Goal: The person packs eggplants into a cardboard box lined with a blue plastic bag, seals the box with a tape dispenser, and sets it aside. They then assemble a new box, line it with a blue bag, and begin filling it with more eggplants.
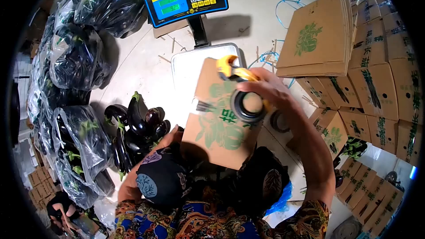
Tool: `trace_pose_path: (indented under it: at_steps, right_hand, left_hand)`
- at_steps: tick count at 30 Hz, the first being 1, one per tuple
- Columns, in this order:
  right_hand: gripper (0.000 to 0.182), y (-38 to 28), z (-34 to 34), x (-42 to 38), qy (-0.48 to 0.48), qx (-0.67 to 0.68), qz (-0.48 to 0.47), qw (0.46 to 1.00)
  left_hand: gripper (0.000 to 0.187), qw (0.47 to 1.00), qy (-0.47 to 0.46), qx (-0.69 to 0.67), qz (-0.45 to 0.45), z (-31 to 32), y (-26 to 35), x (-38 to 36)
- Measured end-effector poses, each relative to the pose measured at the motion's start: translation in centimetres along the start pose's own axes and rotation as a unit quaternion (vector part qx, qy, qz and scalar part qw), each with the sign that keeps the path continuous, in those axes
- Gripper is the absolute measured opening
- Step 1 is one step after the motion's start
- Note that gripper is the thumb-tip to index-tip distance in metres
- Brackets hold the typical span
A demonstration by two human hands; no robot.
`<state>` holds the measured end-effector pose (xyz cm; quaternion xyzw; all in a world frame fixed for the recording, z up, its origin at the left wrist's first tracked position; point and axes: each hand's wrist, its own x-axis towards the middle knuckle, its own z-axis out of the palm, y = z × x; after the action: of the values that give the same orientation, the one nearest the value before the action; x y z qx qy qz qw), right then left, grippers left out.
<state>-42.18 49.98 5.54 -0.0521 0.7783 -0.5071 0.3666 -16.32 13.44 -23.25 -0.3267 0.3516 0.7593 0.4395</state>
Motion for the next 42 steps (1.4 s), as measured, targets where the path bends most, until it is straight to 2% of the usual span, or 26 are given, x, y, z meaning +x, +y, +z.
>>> trace_pose_path:
  at_steps: [1, 3, 4, 7, 8, 9, 10, 11, 12, 13, 14, 15, 16, 17, 18, 19, 21, 23, 26, 30, 32, 34, 35, 38, 41, 42]
  right_hand:
    - [0.046, 0.3, 0.6, 1.5, -0.033, -0.029, -0.018, 0.999]
    - [0.057, 0.8, 3.8, 5.5, 0.008, -0.161, -0.099, 0.982]
    - [0.066, -1.2, 4.9, 5.8, -0.016, -0.126, -0.059, 0.990]
    - [0.061, -1.2, 4.0, 6.9, -0.063, -0.060, -0.054, 0.995]
    - [0.057, -0.5, 2.6, 6.6, -0.084, -0.008, -0.020, 0.996]
    - [0.055, -2.4, 1.8, 3.8, -0.131, 0.149, -0.041, 0.979]
    - [0.056, -2.7, 0.7, 2.4, -0.132, 0.165, -0.065, 0.975]
    - [0.057, -1.5, -0.7, 1.3, -0.087, 0.208, -0.047, 0.973]
    - [0.052, -3.0, 1.1, -2.5, 0.079, 0.304, -0.021, 0.949]
    - [0.043, -1.5, -0.1, -3.1, 0.097, 0.235, -0.057, 0.965]
    - [0.034, 2.5, -2.4, -3.4, 0.088, 0.167, -0.091, 0.978]
    - [0.033, 3.1, -2.3, -4.7, 0.130, 0.227, -0.048, 0.964]
    - [0.032, 6.3, -3.7, -5.7, 0.147, 0.298, 0.009, 0.943]
    - [0.042, 11.9, -6.3, -6.5, 0.090, 0.350, -0.015, 0.932]
    - [0.062, 6.7, -2.4, -8.6, 0.129, 0.400, -0.037, 0.907]
    - [0.084, 6.1, -1.0, -9.2, 0.043, 0.440, -0.062, 0.895]
    - [0.090, 5.9, -0.2, -10.8, 0.028, 0.416, -0.056, 0.907]
    - [0.083, 7.2, 0.4, -11.2, 0.039, 0.434, 0.012, 0.900]
    - [0.072, 5.5, 2.0, -10.7, 0.023, 0.379, 0.002, 0.925]
    - [0.067, 2.5, 1.9, -12.5, 0.051, 0.301, 0.039, 0.951]
    - [0.062, 1.6, 1.7, -12.9, 0.078, 0.266, 0.073, 0.958]
    - [0.058, 1.3, 0.6, -12.4, 0.072, 0.127, 0.102, 0.984]
    - [0.055, 1.1, 0.3, -12.1, 0.069, 0.057, 0.114, 0.989]
    - [0.055, -1.1, 1.2, -11.5, 0.097, -0.112, 0.001, 0.989]
    - [0.062, -3.6, 3.3, -10.8, 0.089, -0.190, -0.043, 0.977]
    - [0.064, -4.0, 4.3, -10.3, 0.092, -0.175, -0.046, 0.979]
  left_hand:
    - [0.057, 0.999, 0.010, -0.048, -0.012, 2.2, 0.1, -1.0]
    - [0.057, 0.995, 0.039, -0.092, -0.014, 7.3, 1.4, -3.5]
    - [0.057, 0.994, 0.047, -0.100, -0.007, 8.6, 2.0, -4.3]
    - [0.058, 0.993, 0.076, -0.090, 0.024, 11.0, 4.2, -6.2]
    - [0.058, 0.992, 0.095, -0.074, 0.036, 11.4, 5.4, -7.0]
    - [0.059, 0.991, 0.115, -0.048, 0.054, 11.5, 6.7, -7.7]
    - [0.059, 0.987, 0.141, -0.018, 0.075, 11.3, 8.1, -8.3]
    - [0.054, 0.977, 0.174, 0.031, 0.121, 9.9, 9.2, -8.1]
    - [0.044, 0.970, 0.168, 0.087, 0.155, 11.8, 12.5, -10.4]
    - [0.044, 0.942, 0.212, 0.157, 0.206, 10.0, 14.1, -9.6]
    - [0.039, 0.921, 0.212, 0.173, 0.279, 12.9, 16.9, -11.5]
    - [0.044, 0.913, 0.184, 0.178, 0.317, 12.6, 19.0, -11.6]
    - [0.050, 0.889, 0.232, 0.238, 0.317, 15.1, 21.3, -13.7]
    - [0.057, 0.865, 0.235, 0.253, 0.363, 15.8, 22.3, -13.5]
    - [0.060, 0.859, 0.257, 0.220, 0.384, 16.3, 22.6, -12.4]
    - [0.064, 0.852, 0.279, 0.187, 0.403, 16.7, 22.3, -10.8]
    - [0.061, 0.857, 0.247, 0.169, 0.420, 17.8, 20.7, -9.9]
    - [0.061, 0.881, 0.198, 0.091, 0.419, 17.1, 19.6, -8.9]
    - [0.052, 0.871, 0.218, 0.164, 0.408, 16.7, 20.6, -8.6]
    - [0.050, 0.756, 0.283, 0.381, 0.450, 17.8, 21.6, -7.6]
    - [0.049, 0.762, 0.271, 0.409, 0.422, 19.1, 22.6, -7.3]
    - [0.055, 0.769, 0.259, 0.438, 0.386, 19.9, 23.1, -8.0]
    - [0.058, 0.810, 0.218, 0.380, 0.390, 19.3, 23.0, -7.5]
    - [0.078, 0.903, 0.043, 0.211, 0.372, 17.1, 22.3, -6.2]
    - [0.079, 0.906, 0.077, 0.059, 0.412, 16.4, 21.5, -8.6]
    - [0.073, 0.881, 0.132, 0.129, 0.436, 16.1, 21.5, -9.1]
